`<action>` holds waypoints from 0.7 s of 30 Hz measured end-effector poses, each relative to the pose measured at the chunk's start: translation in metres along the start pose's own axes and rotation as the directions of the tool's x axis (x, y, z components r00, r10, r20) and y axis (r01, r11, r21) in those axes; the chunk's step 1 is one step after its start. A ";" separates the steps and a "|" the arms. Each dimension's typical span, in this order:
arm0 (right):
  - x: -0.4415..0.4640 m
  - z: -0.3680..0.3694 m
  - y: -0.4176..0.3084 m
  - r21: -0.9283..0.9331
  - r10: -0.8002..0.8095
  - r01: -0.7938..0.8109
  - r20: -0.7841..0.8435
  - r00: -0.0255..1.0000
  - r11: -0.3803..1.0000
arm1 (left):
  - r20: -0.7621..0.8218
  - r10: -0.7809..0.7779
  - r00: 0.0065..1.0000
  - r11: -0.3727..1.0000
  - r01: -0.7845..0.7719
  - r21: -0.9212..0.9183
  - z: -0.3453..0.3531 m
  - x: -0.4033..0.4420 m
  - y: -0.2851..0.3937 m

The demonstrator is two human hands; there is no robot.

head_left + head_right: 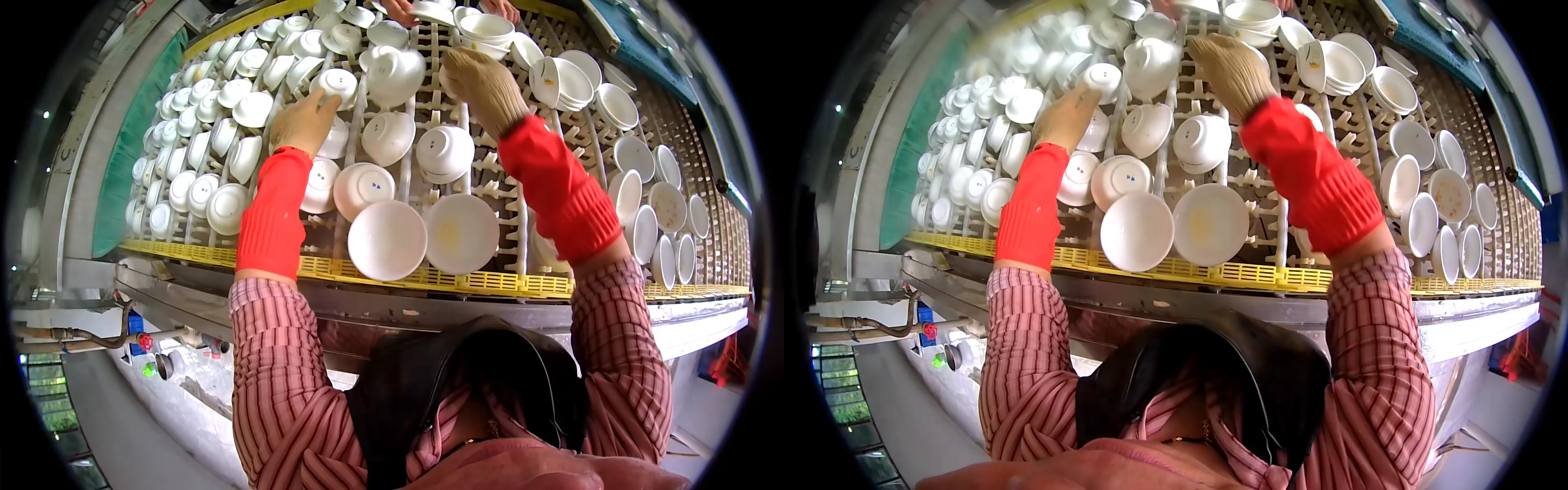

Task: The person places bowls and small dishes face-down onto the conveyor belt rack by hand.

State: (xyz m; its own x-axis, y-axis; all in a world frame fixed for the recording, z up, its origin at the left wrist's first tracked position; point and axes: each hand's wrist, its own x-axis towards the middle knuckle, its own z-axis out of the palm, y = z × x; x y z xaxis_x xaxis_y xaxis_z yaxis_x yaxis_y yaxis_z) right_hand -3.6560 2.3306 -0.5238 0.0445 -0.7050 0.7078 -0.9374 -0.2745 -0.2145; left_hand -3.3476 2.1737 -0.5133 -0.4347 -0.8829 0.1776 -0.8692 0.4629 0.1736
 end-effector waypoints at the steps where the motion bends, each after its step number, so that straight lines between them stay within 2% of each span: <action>1: -0.015 -0.015 -0.017 0.527 0.569 -0.556 0.158 0.807 0.643 | 0.010 -0.013 1.000 1.000 0.013 0.021 -0.001 0.001 -0.004; 3: -0.053 -0.026 0.004 0.538 0.509 -0.398 -0.068 0.858 0.743 | 0.040 -0.041 0.998 0.997 0.038 0.060 0.002 -0.001 -0.008; 4: -0.070 -0.039 0.023 0.294 0.528 -0.482 -0.101 0.843 0.826 | 0.057 -0.063 0.996 0.996 0.060 0.066 -0.007 -0.006 0.004; 5: -0.083 -0.056 0.040 0.028 0.537 -0.539 -0.140 0.832 0.842 | 0.067 -0.078 0.995 0.992 0.071 0.109 -0.010 -0.011 0.014; 6: -0.090 -0.074 0.047 -0.054 0.437 -0.456 -0.209 0.875 0.888 | 0.075 -0.091 0.993 0.985 0.079 0.153 -0.012 -0.016 0.024; 7: -0.092 -0.085 0.052 -0.191 0.549 -0.592 -0.234 0.802 0.783 | 0.075 -0.102 0.992 0.977 0.085 0.197 -0.016 -0.019 0.034; 9: -0.100 -0.090 0.085 -0.284 0.527 -0.594 -0.280 0.802 0.753 | 0.025 -0.126 0.992 0.985 0.122 0.121 -0.015 -0.021 0.045; 10: -0.099 -0.092 0.099 -0.232 0.647 -0.671 -0.180 0.741 0.704 | -0.020 -0.129 0.991 0.990 0.130 0.058 -0.006 -0.017 0.037; 11: -0.102 -0.086 0.115 -0.205 0.617 -0.636 -0.157 0.771 0.744 | -0.064 -0.136 0.989 0.991 0.136 -0.004 0.001 -0.013 0.030; 12: -0.095 -0.080 0.127 -0.131 0.656 -0.660 -0.075 0.751 0.740 | -0.148 -0.138 0.979 0.979 0.112 -0.172 0.006 -0.014 0.025; 13: -0.089 -0.074 0.137 -0.056 0.682 -0.680 0.013 0.731 0.731 | -0.167 -0.192 0.967 0.957 0.146 -0.252 0.010 -0.012 0.020; 16: -0.066 -0.057 0.131 -0.398 0.712 -0.643 0.037 0.701 0.654 | -0.209 -0.372 0.904 0.827 0.221 -0.517 0.029 0.009 -0.022; 19: -0.059 -0.053 0.138 -0.293 0.753 -0.715 0.025 0.658 0.635 | -0.139 -0.489 0.861 0.706 0.297 -0.643 -0.005 -0.024 0.019; 20: -0.061 -0.053 0.140 -0.263 0.768 -0.738 0.023 0.639 0.622 | -0.191 -0.460 0.867 0.697 0.219 -0.683 0.004 -0.027 0.016; 21: -0.065 -0.053 0.142 -0.202 0.759 -0.740 0.027 0.650 0.641 | -0.217 -0.347 0.913 0.797 0.165 -0.582 0.014 -0.020 0.005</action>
State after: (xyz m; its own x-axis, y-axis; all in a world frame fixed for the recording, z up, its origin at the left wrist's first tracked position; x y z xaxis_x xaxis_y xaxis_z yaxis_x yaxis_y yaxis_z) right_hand -3.8106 2.3724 -0.5645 -0.6735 -0.6843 0.2794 -0.7038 0.4783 -0.5252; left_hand -3.3463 2.1929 -0.5300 -0.0442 -0.9492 0.3117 -0.6269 0.2693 0.7311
